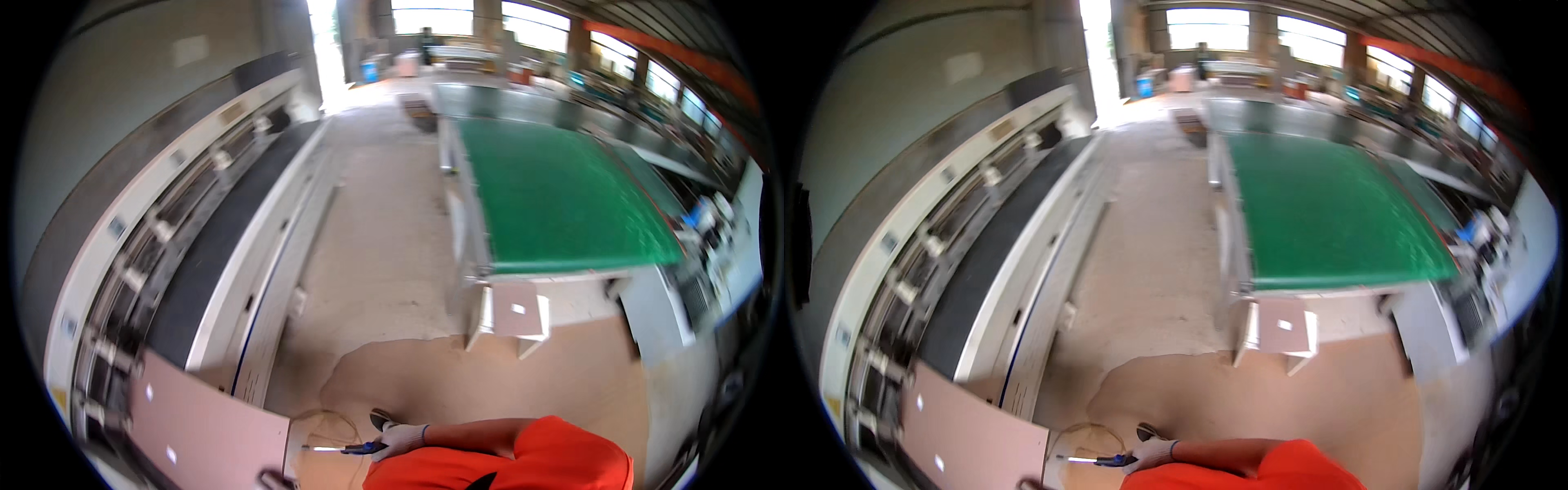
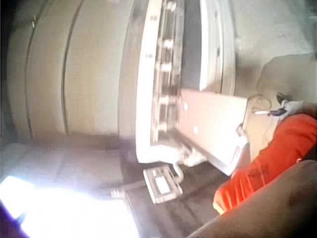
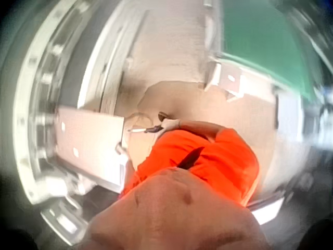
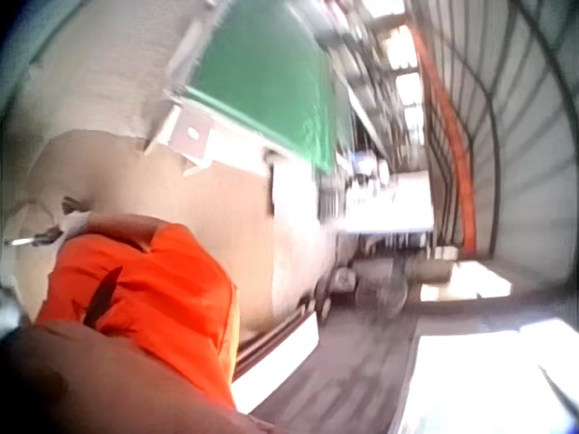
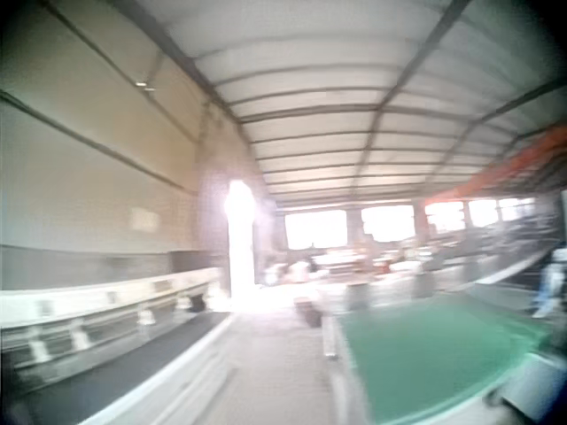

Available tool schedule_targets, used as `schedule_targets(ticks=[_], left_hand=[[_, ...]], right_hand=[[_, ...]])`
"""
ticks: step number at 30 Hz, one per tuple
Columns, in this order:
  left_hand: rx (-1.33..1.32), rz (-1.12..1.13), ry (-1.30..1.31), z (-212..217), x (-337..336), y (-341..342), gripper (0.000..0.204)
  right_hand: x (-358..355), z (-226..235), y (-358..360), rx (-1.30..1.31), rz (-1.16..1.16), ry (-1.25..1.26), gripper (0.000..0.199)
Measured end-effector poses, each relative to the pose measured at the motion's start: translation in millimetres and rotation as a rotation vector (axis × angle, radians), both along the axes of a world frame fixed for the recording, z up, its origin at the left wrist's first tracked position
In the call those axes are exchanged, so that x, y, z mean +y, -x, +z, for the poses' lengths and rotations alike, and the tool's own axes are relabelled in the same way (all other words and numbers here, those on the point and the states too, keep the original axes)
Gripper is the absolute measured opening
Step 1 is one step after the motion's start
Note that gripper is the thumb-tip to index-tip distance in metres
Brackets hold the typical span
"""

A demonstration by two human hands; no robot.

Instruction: The person repeatedly picks up pink rectangular panels from a stack, places them on a green conveyor belt, and pushes them through a machine. After processing, the person stacks the panels and then uses a handheld tool to apply a line along the edges of the panels on a separate machine bed.

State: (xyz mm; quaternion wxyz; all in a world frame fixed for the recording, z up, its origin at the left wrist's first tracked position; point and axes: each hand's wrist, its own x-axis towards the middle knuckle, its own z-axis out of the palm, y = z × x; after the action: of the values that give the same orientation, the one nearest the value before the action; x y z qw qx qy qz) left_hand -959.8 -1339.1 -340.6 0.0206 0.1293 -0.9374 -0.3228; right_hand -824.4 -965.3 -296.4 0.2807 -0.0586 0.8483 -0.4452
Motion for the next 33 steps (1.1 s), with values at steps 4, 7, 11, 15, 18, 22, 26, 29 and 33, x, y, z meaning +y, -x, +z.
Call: schedule_targets(ticks=[4,7,11,15,18,22,26,29,33], left_hand=[[-0.233,0.303,-0.813,-8.9,67.2,-50.3,0.043],[-0.16,0.725,-1.47,-67.3,77.5,-21.1,0.049],[0.085,1.097,-1.585,-94.0,44.5,30.1,0.054],[0.079,1.257,-1.599,-69.9,60.2,44.9,0.059],[0.192,1.353,-1.594,-81.8,63.6,44.1,0.061],[0.249,1.41,-1.577,-64.7,69.2,49.1,0.06],[0.297,1.466,-1.544,-58.0,73.7,53.8,0.061],[0.4,1.459,-1.502,-61.1,79.2,53.5,0.06],[0.539,1.517,-1.444,-55.3,86.4,59.1,0.057]], right_hand=[[13.4,-22.0,32.8,-0.127,0.011,0.389,0.071],[14.1,32.3,78.4,-0.252,0.072,0.142,0.075],[11.0,41.7,145.3,-0.118,0.232,-0.289,0.076],[9.1,49.4,198.3,0.107,0.023,-0.337,0.069],[-7.1,50.7,245.1,0.163,-0.118,-0.352,0.065],[-25.7,44.5,291.0,0.199,-0.086,-0.311,0.061],[-39.1,50.4,329.6,0.22,0.241,-0.293,0.059],[-49.6,35.7,375.4,0.25,0.157,-0.338,0.061],[-58.5,26.8,440.4,0.273,0.195,-0.273,0.06]])
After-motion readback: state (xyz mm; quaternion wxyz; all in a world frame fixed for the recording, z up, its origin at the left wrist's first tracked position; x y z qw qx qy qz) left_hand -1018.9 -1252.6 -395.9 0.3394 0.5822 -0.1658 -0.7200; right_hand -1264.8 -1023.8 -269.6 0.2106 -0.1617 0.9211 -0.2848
